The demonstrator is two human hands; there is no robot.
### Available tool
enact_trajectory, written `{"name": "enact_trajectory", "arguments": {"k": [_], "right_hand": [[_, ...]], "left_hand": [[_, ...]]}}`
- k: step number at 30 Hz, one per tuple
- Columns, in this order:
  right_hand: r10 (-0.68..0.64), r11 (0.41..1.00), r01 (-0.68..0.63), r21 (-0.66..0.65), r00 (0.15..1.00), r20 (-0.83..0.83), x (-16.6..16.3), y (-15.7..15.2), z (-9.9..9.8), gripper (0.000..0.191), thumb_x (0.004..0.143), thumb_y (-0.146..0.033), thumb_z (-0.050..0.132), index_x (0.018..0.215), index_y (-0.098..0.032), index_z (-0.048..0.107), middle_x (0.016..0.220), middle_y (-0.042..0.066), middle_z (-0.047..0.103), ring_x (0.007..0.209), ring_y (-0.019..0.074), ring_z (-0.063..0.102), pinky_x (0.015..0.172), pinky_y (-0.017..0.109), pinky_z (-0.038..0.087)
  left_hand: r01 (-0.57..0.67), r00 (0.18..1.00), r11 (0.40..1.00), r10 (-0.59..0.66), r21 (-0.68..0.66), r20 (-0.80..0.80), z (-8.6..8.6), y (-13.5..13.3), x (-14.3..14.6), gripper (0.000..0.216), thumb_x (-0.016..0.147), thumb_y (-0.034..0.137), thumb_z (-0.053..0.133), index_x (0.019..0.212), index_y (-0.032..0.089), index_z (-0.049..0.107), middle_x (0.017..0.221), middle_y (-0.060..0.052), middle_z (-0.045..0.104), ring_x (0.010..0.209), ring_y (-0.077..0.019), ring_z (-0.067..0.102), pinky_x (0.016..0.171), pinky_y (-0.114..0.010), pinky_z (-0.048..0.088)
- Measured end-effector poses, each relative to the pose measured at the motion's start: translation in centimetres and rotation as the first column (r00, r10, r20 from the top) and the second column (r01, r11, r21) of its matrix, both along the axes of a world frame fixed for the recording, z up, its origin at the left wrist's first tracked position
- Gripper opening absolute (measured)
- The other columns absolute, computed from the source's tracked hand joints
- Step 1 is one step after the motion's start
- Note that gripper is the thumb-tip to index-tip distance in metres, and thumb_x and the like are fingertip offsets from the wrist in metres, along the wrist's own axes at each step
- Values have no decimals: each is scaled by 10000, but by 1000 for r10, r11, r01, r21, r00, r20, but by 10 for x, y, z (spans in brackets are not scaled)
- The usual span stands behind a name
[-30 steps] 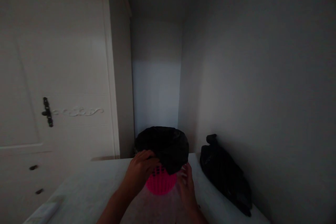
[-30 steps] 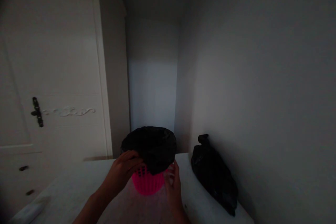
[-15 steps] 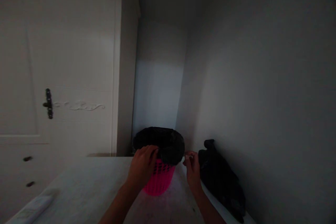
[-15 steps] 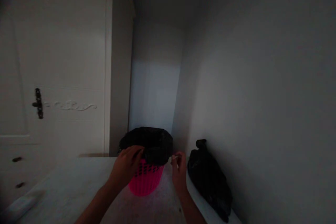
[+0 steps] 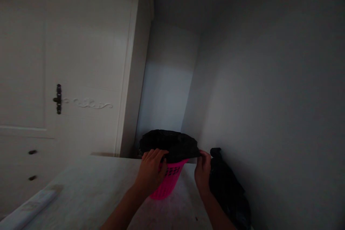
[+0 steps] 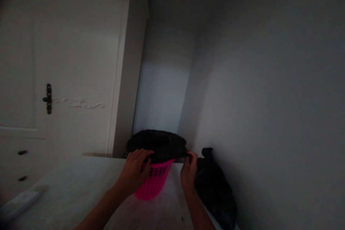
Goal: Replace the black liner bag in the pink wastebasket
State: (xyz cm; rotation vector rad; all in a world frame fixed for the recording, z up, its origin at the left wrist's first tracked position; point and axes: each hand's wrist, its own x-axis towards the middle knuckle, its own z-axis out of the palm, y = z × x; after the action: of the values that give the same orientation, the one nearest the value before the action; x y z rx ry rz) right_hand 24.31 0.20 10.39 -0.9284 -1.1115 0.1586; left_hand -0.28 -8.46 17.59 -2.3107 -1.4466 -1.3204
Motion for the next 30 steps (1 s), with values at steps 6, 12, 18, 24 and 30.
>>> {"name": "enact_trajectory", "arguments": {"k": [6,12,18,24,30], "right_hand": [[84,987,-40,-155,955,284,15,42,73,443,990,-549,438,1121,-200,677,1142,135,757,1069,284,697,980,429,530],[280,925,-47,-376,754,594,-18,97,127,474,1026,-505,385,893,-206,728,908,121,792,923,278,753,889,413,577],[287,952,-245,-185,497,819,-86,100,180,484,858,-131,503,1259,-182,769,1514,119,647,1394,248,625,1230,467,455],[-147,861,-456,227,204,968,-109,52,241,641,925,-99,479,1561,-146,531,1678,139,450,1495,261,522,1232,485,479],[-446,768,-459,447,119,887,-71,23,288,726,985,-119,460,1687,-131,274,1680,204,427,1493,314,513,1147,517,542]], "left_hand": [[38,999,998,-37,-42,7,3,-2,-5,350,960,171,481,1239,232,683,1134,-89,743,1061,-292,647,931,-486,450],[43,999,997,-42,-57,5,6,-6,-2,442,911,108,480,1298,224,658,1194,-98,732,1102,-290,645,990,-513,432],[15,999,999,-17,-44,-37,5,-10,0,396,958,112,482,1282,240,670,1167,-82,748,1074,-284,668,969,-505,471],[0,1000,997,-1,75,4,-1,-6,0,302,997,197,563,1273,259,669,1166,-78,740,1045,-274,679,933,-453,535],[-137,960,866,-4,481,281,-7,-3,-26,312,988,172,579,1279,278,615,1155,-70,686,1099,-227,648,976,-371,533]]}}
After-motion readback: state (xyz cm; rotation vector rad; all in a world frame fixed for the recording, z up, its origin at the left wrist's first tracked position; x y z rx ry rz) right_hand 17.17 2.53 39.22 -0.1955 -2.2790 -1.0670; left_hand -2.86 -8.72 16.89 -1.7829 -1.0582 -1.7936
